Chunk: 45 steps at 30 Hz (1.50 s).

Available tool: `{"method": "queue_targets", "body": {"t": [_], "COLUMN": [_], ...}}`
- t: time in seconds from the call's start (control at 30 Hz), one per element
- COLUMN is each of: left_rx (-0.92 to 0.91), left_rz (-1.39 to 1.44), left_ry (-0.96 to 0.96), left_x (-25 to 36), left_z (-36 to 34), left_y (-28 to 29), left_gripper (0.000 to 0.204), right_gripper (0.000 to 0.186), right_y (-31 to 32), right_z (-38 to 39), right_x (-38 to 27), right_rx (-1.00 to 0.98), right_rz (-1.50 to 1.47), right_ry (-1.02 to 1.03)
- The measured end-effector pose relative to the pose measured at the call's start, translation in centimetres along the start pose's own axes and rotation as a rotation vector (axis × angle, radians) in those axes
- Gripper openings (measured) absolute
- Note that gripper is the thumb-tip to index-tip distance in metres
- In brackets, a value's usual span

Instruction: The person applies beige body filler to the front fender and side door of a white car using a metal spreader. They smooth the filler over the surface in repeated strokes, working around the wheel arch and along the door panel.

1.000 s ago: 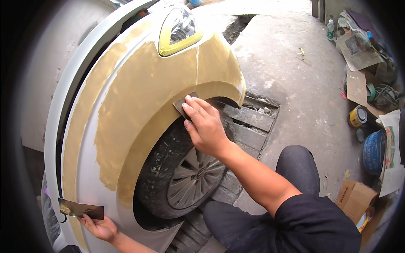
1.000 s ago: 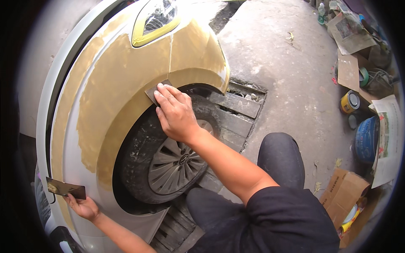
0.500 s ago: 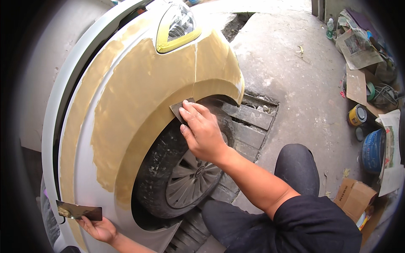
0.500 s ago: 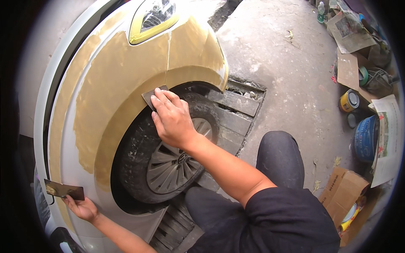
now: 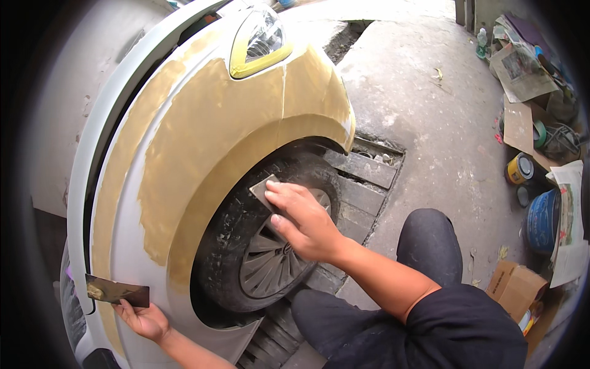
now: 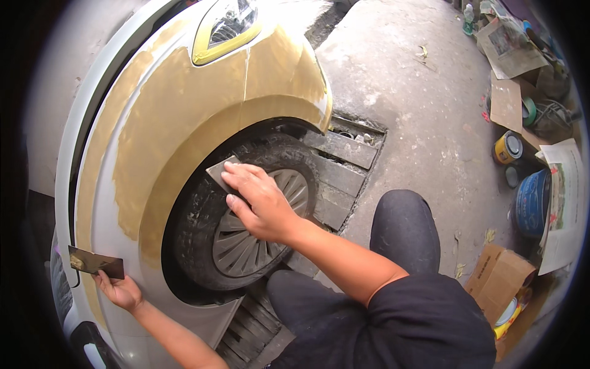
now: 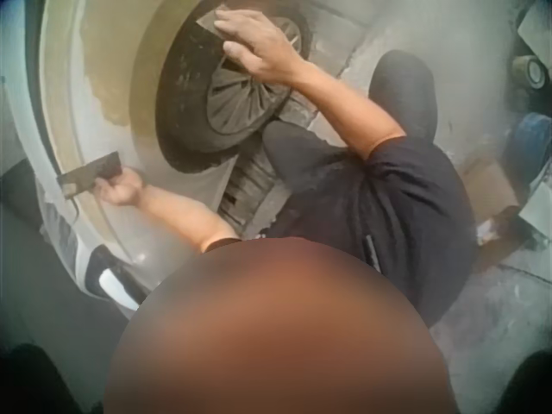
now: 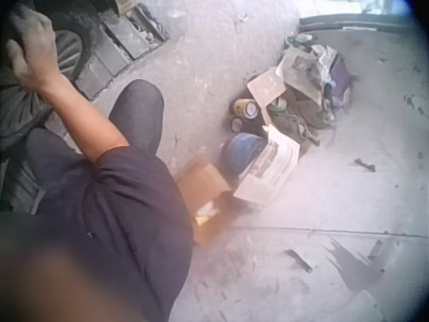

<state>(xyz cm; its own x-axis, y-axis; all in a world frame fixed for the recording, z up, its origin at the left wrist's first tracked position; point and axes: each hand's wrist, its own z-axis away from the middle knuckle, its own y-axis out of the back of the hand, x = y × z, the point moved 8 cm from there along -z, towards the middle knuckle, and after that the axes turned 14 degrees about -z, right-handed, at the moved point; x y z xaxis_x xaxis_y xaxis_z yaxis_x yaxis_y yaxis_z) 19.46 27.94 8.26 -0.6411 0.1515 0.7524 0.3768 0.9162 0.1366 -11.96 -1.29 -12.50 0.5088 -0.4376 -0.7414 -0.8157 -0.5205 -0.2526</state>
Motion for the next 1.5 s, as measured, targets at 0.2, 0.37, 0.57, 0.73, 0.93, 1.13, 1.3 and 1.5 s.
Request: {"method": "queue_targets", "body": {"t": [0.2,0.37,0.57,0.73,0.93,1.13,1.3,1.5], "left_rx": [-0.252,-0.27,-0.195,-0.027,0.085,0.175,0.173,0.163], "left_rz": [0.224,0.354,0.143,0.074,-0.009,0.01,0.033,0.046], "left_ry": [0.296,0.344,0.136,0.054,-0.02,-0.018,-0.036,-0.067], "left_x": [-1.0,0.6,2.1,1.9,1.7,-0.7,-1.1,-1.2], "left_z": [13.9,16.0,12.9,8.2,5.0,3.1,3.2,3.3], "left_y": [-14.8,-19.2,-13.6,-4.7,2.9,4.9,5.1,5.3], "left_gripper": [0.049,0.047,0.046,0.047,0.048,0.046,0.047,0.047], "right_gripper": [0.043,0.038,0.04,0.037,0.042,0.05,0.042,0.044], "right_y": [-1.6,-1.5,3.1,4.7,-1.5,-4.7,-0.2,-6.1], "right_z": [1.4,2.8,-3.4,-8.4,-7.7,-4.2,-6.7,-5.4], "right_x": [-5.8,-4.5,0.8,1.9,0.4,-2.1,-1.2,-2.5], "right_rx": [-0.238,-0.33,0.063,0.159,0.068,-0.024,0.124,0.003], "right_rz": [-0.612,-0.477,0.237,0.461,0.417,0.436,0.457,0.47], "right_ry": [0.161,0.263,0.224,0.1,0.064,0.172,0.145,0.164]}}
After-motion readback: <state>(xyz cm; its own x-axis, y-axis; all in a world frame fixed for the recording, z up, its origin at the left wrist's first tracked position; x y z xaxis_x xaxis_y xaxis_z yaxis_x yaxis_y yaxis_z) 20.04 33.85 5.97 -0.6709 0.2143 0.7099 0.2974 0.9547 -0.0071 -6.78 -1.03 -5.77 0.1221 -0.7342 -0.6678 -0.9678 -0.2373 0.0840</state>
